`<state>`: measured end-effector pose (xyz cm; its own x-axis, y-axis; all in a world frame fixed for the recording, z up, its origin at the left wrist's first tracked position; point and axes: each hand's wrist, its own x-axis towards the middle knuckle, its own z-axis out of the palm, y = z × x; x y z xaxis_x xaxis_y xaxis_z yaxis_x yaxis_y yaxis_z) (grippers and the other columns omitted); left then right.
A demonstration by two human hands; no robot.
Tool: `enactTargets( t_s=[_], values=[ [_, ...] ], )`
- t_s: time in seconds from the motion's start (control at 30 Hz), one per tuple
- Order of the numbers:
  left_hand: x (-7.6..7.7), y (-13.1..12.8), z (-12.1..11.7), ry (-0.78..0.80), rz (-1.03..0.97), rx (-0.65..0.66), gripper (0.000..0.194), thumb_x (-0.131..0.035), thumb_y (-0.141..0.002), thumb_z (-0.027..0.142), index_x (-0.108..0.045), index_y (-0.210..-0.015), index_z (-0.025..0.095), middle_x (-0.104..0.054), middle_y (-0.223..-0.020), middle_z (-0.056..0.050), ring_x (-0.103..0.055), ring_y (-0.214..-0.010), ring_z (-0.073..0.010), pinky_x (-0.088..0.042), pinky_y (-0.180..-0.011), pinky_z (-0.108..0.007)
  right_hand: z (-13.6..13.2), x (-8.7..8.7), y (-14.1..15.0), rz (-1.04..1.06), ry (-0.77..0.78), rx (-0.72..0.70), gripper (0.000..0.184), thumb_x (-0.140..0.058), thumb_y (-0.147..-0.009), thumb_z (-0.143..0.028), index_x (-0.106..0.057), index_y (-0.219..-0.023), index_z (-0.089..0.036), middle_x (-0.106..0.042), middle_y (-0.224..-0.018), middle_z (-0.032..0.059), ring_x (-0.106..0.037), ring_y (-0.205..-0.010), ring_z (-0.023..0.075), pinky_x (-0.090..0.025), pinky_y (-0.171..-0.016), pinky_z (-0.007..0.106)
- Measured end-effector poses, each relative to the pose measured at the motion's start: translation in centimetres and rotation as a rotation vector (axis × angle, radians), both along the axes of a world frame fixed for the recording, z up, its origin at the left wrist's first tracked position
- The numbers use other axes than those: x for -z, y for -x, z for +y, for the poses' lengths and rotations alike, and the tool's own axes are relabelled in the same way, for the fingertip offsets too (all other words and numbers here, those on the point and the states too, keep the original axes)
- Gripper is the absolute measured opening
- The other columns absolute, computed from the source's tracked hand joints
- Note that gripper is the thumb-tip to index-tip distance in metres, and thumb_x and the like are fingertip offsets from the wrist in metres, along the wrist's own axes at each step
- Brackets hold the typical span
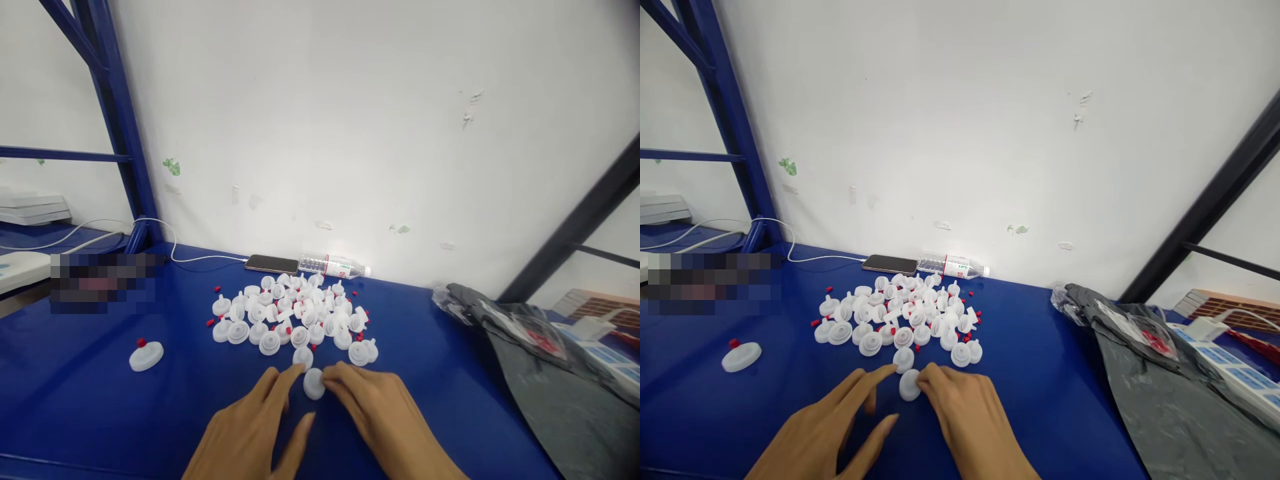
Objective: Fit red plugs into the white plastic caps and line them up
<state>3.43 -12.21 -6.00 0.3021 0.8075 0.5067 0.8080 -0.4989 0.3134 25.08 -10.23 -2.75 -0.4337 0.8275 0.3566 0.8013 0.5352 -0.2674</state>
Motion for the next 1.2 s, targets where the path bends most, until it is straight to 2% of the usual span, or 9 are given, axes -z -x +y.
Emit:
enactTargets(
  t_s=[0.17, 0.27, 0.4, 0.5, 0.67, 0.8, 0.97, 1.13, 1.2],
  values=[
    [0.0, -1.3, 0.4, 0.165, 0.083, 0.019, 0.035, -0.054, -0.096, 0.028, -0.063, -0.130, 0.029, -0.072, -0.111, -0.005, -0.076, -0.081, -0.0211, -0.061, -0.068, -0.028, -1.4, 1.6, -0.2, 0.139, 0.004, -0.194, 0.024, -0.044, -0.107, -0.025, -0.068, -0.107, -0.026, -0.078, -0.095, -0.0009, -0.076, -0.083, 0.0132, -0.055, -0.077, 0.016],
    [-0.2, -1.4, 0.5, 0.286, 0.045, 0.061, 0.026, -0.057, -0.095, 0.026, -0.068, -0.118, 0.031, -0.068, -0.110, -0.002, -0.074, -0.079, -0.0184, -0.060, -0.066, -0.028, -1.9, 1.2, -0.6, 0.300, 0.019, -0.178, 0.019, -0.055, -0.102, -0.020, -0.069, -0.112, -0.027, -0.076, -0.104, -0.0013, -0.075, -0.089, 0.0117, -0.055, -0.083, 0.014],
    [-1.0, -1.2, 0.3, 0.358, -0.060, 0.151, 0.033, -0.064, -0.090, 0.024, -0.067, -0.122, 0.033, -0.066, -0.118, 0.000, -0.073, -0.090, -0.0163, -0.057, -0.072, -0.023, -2.2, -0.2, -0.7, 0.466, 0.024, -0.123, 0.012, -0.066, -0.095, -0.019, -0.073, -0.101, -0.027, -0.075, -0.094, -0.0027, -0.072, -0.074, 0.0091, -0.056, -0.069, 0.011],
    [-1.3, -1.0, 0.2, 0.380, -0.078, 0.185, 0.037, -0.064, -0.089, 0.022, -0.067, -0.124, 0.034, -0.069, -0.113, 0.002, -0.072, -0.091, -0.0158, -0.055, -0.070, -0.020, -2.2, -0.4, -0.1, 0.481, 0.009, -0.193, 0.019, -0.066, -0.095, -0.015, -0.076, -0.106, -0.027, -0.077, -0.097, -0.0018, -0.074, -0.080, 0.0099, -0.057, -0.073, 0.012],
    [-1.0, -1.1, 0.4, 0.424, -0.106, 0.159, 0.038, -0.065, -0.088, 0.021, -0.069, -0.124, 0.031, -0.070, -0.113, 0.000, -0.072, -0.092, -0.0162, -0.055, -0.068, -0.020, -1.7, 1.5, 1.1, 0.432, -0.002, -0.229, 0.029, -0.062, -0.095, -0.011, -0.075, -0.114, -0.029, -0.077, -0.104, -0.0020, -0.075, -0.085, 0.0099, -0.057, -0.079, 0.011],
    [-0.5, -1.0, 0.4, 0.401, -0.177, 0.112, 0.054, -0.070, -0.086, 0.026, -0.058, -0.138, 0.031, -0.073, -0.107, 0.001, -0.071, -0.082, -0.0161, -0.057, -0.073, -0.025, -1.7, 2.5, 1.5, 0.464, -0.006, -0.188, 0.022, -0.062, -0.096, -0.015, -0.075, -0.108, -0.028, -0.078, -0.104, -0.0023, -0.076, -0.088, 0.0114, -0.057, -0.083, 0.012],
    [-0.3, -1.0, -0.1, 0.340, -0.211, 0.084, 0.063, -0.072, -0.086, 0.032, -0.049, -0.144, 0.037, -0.075, -0.112, 0.003, -0.069, -0.077, -0.0149, -0.058, -0.081, -0.027, -2.0, 3.0, 2.3, 0.565, 0.038, -0.032, 0.021, -0.065, -0.096, -0.037, -0.069, -0.116, -0.032, -0.079, -0.092, -0.0076, -0.069, -0.053, 0.0058, -0.057, -0.064, 0.008],
    [-0.6, 0.2, 0.0, 0.286, -0.118, 0.001, 0.047, -0.058, -0.096, 0.035, -0.052, -0.142, 0.039, -0.075, -0.115, 0.003, -0.073, -0.096, -0.0178, -0.058, -0.080, -0.026, -1.9, 2.9, 1.5, 0.513, -0.046, -0.005, 0.026, -0.055, -0.100, -0.048, -0.069, -0.115, -0.033, -0.081, -0.092, -0.0072, -0.078, -0.075, 0.0111, -0.059, -0.074, 0.012],
    [-0.9, 1.7, 0.4, 0.217, -0.093, -0.119, 0.049, -0.055, -0.095, 0.034, -0.050, -0.144, 0.038, -0.076, -0.105, 0.004, -0.073, -0.082, -0.0166, -0.057, -0.071, -0.025, -1.7, 2.1, 0.0, 0.411, -0.157, 0.004, 0.020, -0.056, -0.101, -0.042, -0.071, -0.109, -0.032, -0.080, -0.097, -0.0064, -0.078, -0.080, 0.0120, -0.058, -0.080, 0.014]
  ],
)
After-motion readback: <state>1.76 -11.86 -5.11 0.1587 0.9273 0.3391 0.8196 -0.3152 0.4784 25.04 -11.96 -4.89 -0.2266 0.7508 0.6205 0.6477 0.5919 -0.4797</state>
